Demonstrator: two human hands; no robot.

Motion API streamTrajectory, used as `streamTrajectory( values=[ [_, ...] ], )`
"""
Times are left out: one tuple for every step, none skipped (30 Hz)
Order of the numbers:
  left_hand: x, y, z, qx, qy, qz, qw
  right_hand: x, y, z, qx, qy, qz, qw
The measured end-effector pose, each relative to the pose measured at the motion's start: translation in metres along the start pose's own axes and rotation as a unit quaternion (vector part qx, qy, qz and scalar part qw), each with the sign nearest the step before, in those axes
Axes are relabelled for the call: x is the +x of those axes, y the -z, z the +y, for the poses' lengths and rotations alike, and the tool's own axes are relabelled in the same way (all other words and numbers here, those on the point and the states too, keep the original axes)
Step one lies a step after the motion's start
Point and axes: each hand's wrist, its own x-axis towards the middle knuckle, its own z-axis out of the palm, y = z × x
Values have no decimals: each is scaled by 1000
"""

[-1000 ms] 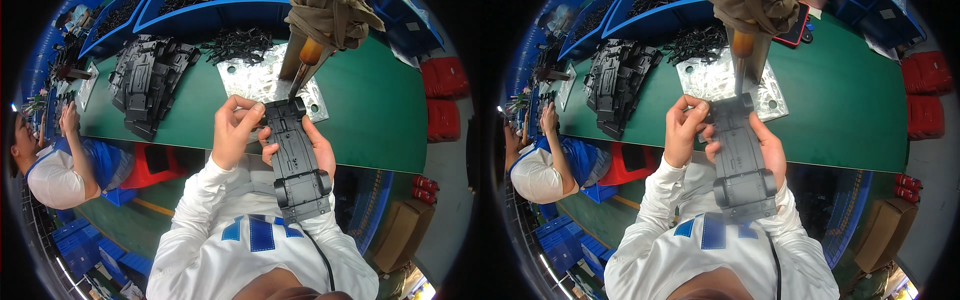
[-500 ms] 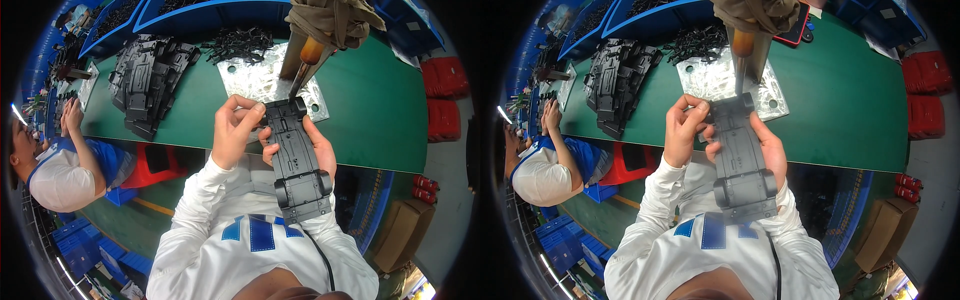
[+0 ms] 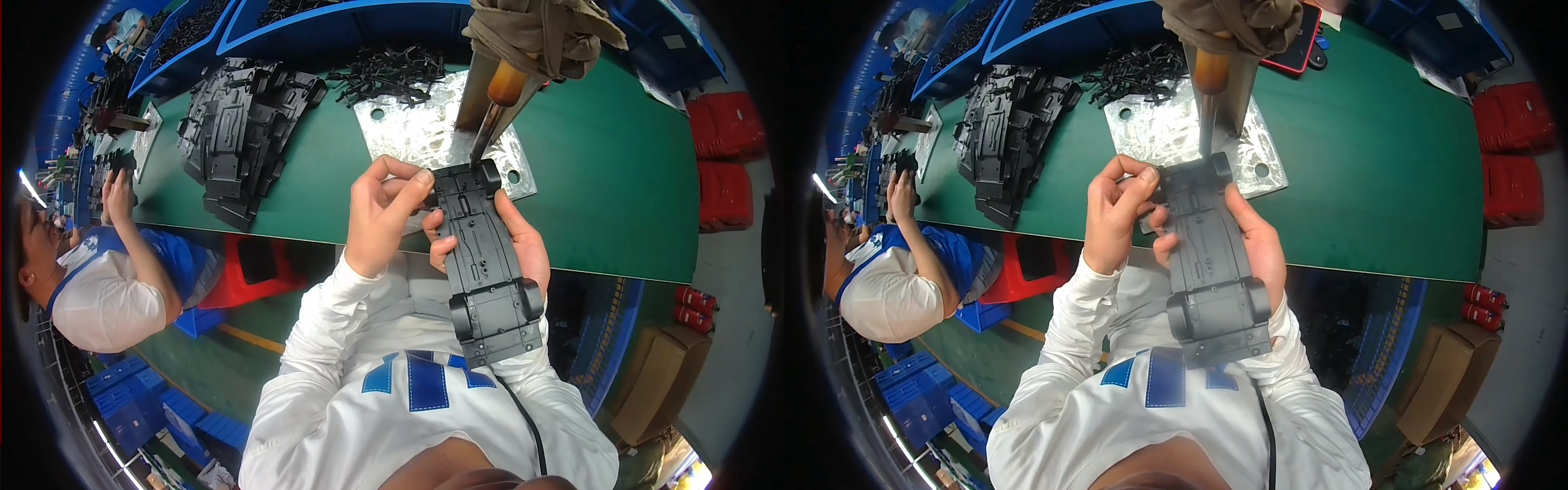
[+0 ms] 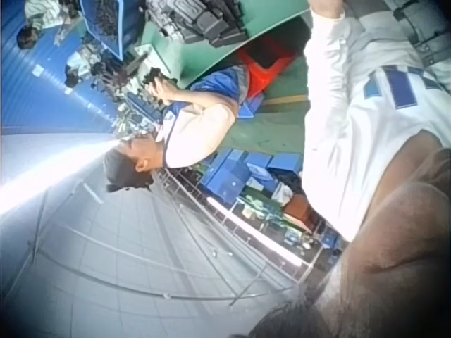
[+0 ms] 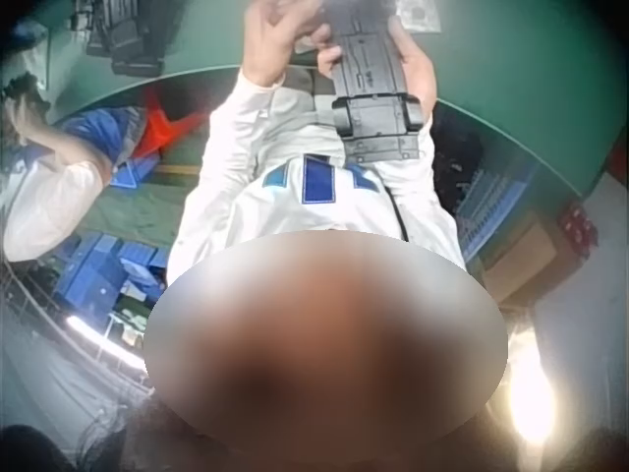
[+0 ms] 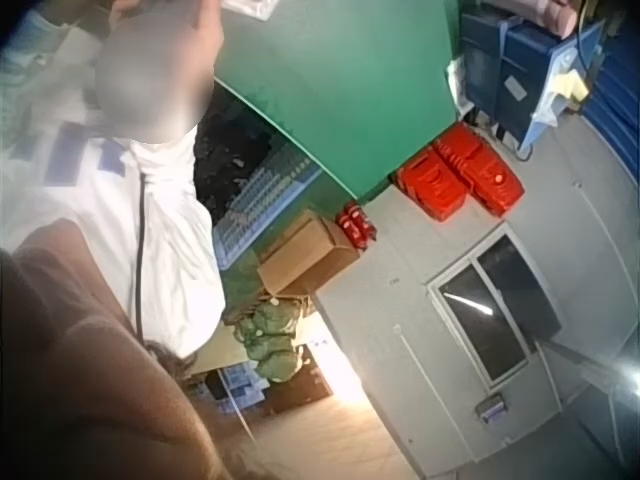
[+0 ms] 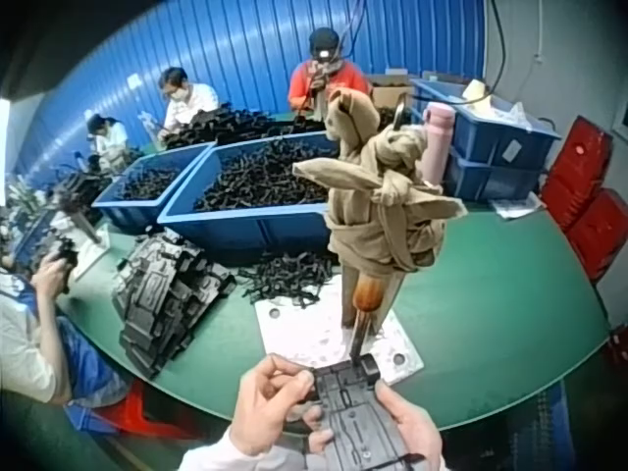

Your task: Assembling black plastic toy car chassis by attaching components and using a fixed assembly tool.

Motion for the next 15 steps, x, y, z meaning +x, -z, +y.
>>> streamTrajectory(
  values=[
    [0, 0, 0, 0, 0, -2, 1000, 0, -1, 0, 2, 0, 0, 1000],
    [0, 0, 0, 0, 0, -1, 1000, -1, -1, 0, 2, 0, 0, 1000],
    [0, 0, -2, -7, -2, -2, 1000, -1, -1, 0, 5, -2, 0, 1000],
    [-1, 0, -3, -15, -3, -2, 1000, -1, -1, 0, 9, -4, 1, 1000],
    [-1, 0, -3, -15, -3, -3, 1000, -2, -1, 0, 9, -4, 1, 1000],
    [-1, -1, -3, -17, -3, -3, 1000, -2, -1, 0, 4, -1, -1, 1000],
    [-1, -2, -3, -19, -4, -4, 1000, -2, 0, -1, -1, 3, -2, 1000],
    [-1, -2, -3, -19, -4, -4, 1000, -3, 0, -1, -1, 3, -3, 1000],
    [-1, -2, -3, -14, -4, -4, 1000, -3, 0, -1, 1, 1, -1, 1000],
    [-1, -1, -4, -9, -4, -4, 1000, -3, 0, -1, 2, -2, 0, 1000],
    [-1, 0, -5, -10, -4, -5, 1000, -3, 0, -1, 2, 0, 1, 1000],
    [-1, 1, -6, -13, -3, -5, 1000, -2, 1, 0, -7, 2, 0, 1000],
    [-1, 2, -7, -16, -2, -4, 1000, -1, 1, 0, -16, 5, 1, 1000],
    [-1, 1, -6, -11, -2, -4, 1000, -2, 1, -1, -13, 4, -2, 1000],
    [-1, 0, -5, -6, -5, -3, 1000, -3, 0, -1, -8, -1, -2, 1000]
  ],
)
